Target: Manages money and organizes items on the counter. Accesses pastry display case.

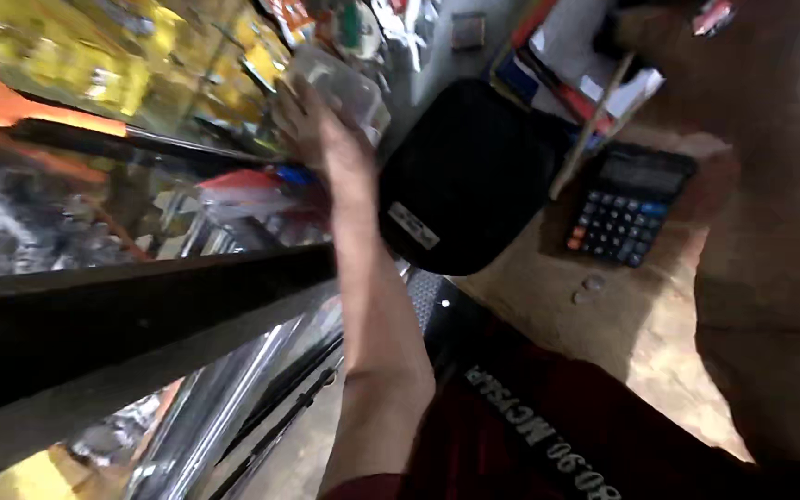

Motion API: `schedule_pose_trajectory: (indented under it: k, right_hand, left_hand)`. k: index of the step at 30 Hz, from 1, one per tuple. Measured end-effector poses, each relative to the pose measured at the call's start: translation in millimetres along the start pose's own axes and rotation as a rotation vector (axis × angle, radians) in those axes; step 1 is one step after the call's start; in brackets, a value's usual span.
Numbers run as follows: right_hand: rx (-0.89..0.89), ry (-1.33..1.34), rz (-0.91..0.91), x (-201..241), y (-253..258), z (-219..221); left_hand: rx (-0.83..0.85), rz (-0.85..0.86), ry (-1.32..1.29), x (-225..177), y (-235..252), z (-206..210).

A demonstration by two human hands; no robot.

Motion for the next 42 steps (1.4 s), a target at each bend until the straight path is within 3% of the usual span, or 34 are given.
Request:
schedule_pose_trajectory:
  k: [2,5,7,9,15,24,30,38,42]
  right_hand:
    - [0.017,0.104,0.071,-26,-76,3]
    - [0.164,0.028,0.209,-75,-197,52]
    - [0.258,-0.096,0.321,-94,-245,82]
    - [0.238,-0.177,0.403,-103,-269,93]
    - [0.047,-0.106,0.433,-114,-285,90]
    - [0.151,-0.089,0.689,-124,-297,89]
    - [0.075,-0.053,0.671,-125,-301,87]
    - [0.085,0.001,0.84,-134,-300,86]
    - [0.077,-0.059,0.828,-142,-299,91]
  left_hand:
    - [0.058,-0.042,0.087,5,17,10]
    - [0.047,-0.113,0.108,9,28,9]
    - [0.021,-0.146,0.072,12,34,5]
    - [0.012,-0.151,0.068,15,42,3]
    - [-0.028,-0.169,0.028,20,51,-3]
    - [-0.034,-0.173,0.023,22,61,-14]
    - [-0.061,-0.173,-0.03,19,58,-19]
    - [-0.025,-0.128,-0.059,27,67,-13]
    - [-0.024,-0.137,-0.096,26,63,-10]
Point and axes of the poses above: each hand's wrist, its own y-axis towards the middle knuckle, its own z-axis out of the palm, x = y × z, the point moved 9 cm from there along y, towards the middle knuckle, and after that the axes turned 8 degrees about -x, right-handed, at the moved point
